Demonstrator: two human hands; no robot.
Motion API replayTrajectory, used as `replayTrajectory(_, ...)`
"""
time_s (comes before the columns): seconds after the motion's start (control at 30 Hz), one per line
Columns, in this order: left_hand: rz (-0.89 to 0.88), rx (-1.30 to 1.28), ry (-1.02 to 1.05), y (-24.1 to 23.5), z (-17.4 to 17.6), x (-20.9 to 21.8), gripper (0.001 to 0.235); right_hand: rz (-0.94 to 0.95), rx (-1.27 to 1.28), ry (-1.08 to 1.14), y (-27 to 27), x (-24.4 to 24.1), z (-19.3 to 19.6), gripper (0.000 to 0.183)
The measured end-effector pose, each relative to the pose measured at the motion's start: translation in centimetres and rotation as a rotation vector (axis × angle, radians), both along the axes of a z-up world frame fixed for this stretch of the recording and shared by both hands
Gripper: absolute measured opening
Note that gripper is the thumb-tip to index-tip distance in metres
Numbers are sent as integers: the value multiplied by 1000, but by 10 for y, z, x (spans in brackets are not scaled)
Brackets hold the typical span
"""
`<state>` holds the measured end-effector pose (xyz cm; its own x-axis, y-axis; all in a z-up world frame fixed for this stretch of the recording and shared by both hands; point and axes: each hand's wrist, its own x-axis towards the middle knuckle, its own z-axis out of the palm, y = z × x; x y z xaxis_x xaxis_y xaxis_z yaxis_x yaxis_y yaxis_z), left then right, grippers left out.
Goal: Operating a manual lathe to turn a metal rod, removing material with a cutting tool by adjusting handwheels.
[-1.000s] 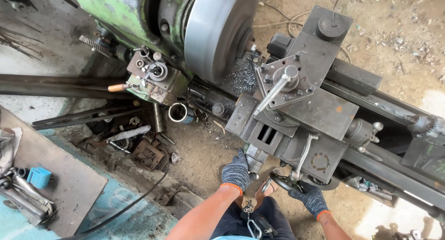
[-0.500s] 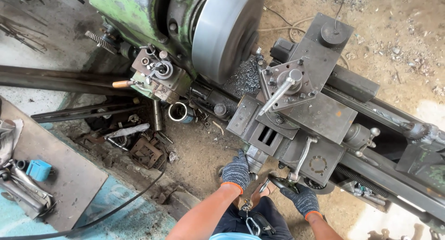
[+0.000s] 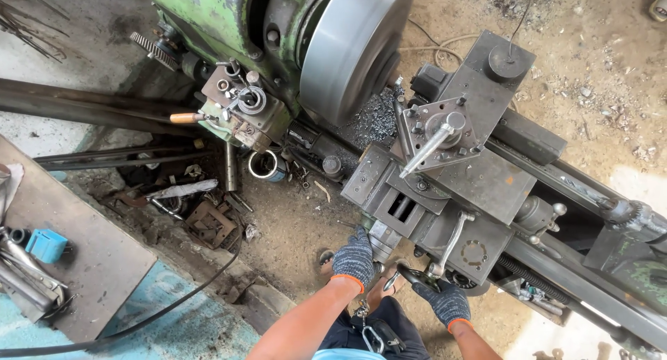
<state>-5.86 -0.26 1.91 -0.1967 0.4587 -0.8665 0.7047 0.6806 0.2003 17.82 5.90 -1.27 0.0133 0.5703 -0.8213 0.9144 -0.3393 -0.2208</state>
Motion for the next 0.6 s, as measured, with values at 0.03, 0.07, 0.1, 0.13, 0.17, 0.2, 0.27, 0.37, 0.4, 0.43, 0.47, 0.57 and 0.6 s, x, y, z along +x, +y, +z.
replayTrajectory(0.03, -13, 10, 8, -1, -1, 0, 108, -4, -8, 5, 0, -3, 3, 70)
replayTrajectory(0.07, -14, 10, 7, -1, -1, -1, 108, -5, -8, 4, 1, -5, 5, 70)
replayTrajectory(0.1, -19, 8, 10, -1, -2, -1, 109, 1, -15, -20, 1, -6, 7, 70)
replayTrajectory(0.13, -24, 5, 13, -1, -2, 0, 111, 8, -22, -44, 1, -8, 9, 69)
replayTrajectory(0.17, -27, 6, 12, -1, 0, 0, 111, 5, -21, -45, 2, -11, 14, 69)
replayTrajectory(0.2, -37, 13, 19, -2, 1, 0, 109, 43, -32, -64, 3, -15, 20, 72)
replayTrajectory(0.27, -50, 18, 24, -2, 3, 0, 107, 78, -43, -84, 3, -17, 22, 75)
replayTrajectory(0.37, -45, 15, 36, -1, 5, -1, 108, 10, -44, -69, 2, -16, 17, 66)
replayTrajectory(0.4, -38, 12, 34, -1, 9, -1, 107, 33, -50, -86, 3, -18, 19, 68)
replayTrajectory(0.43, -31, 8, 33, -1, 12, -2, 107, 56, -56, -104, 3, -19, 21, 70)
replayTrajectory(0.47, -33, 8, 32, 0, 13, -2, 107, 55, -56, -104, 4, -20, 20, 70)
replayTrajectory(0.57, -40, -4, 28, 0, 14, -2, 106, 65, -61, -109, 4, -22, 23, 71)
replayTrajectory(0.6, -45, 1, 30, 0, 12, -2, 105, 72, -68, -106, 5, -24, 26, 76)
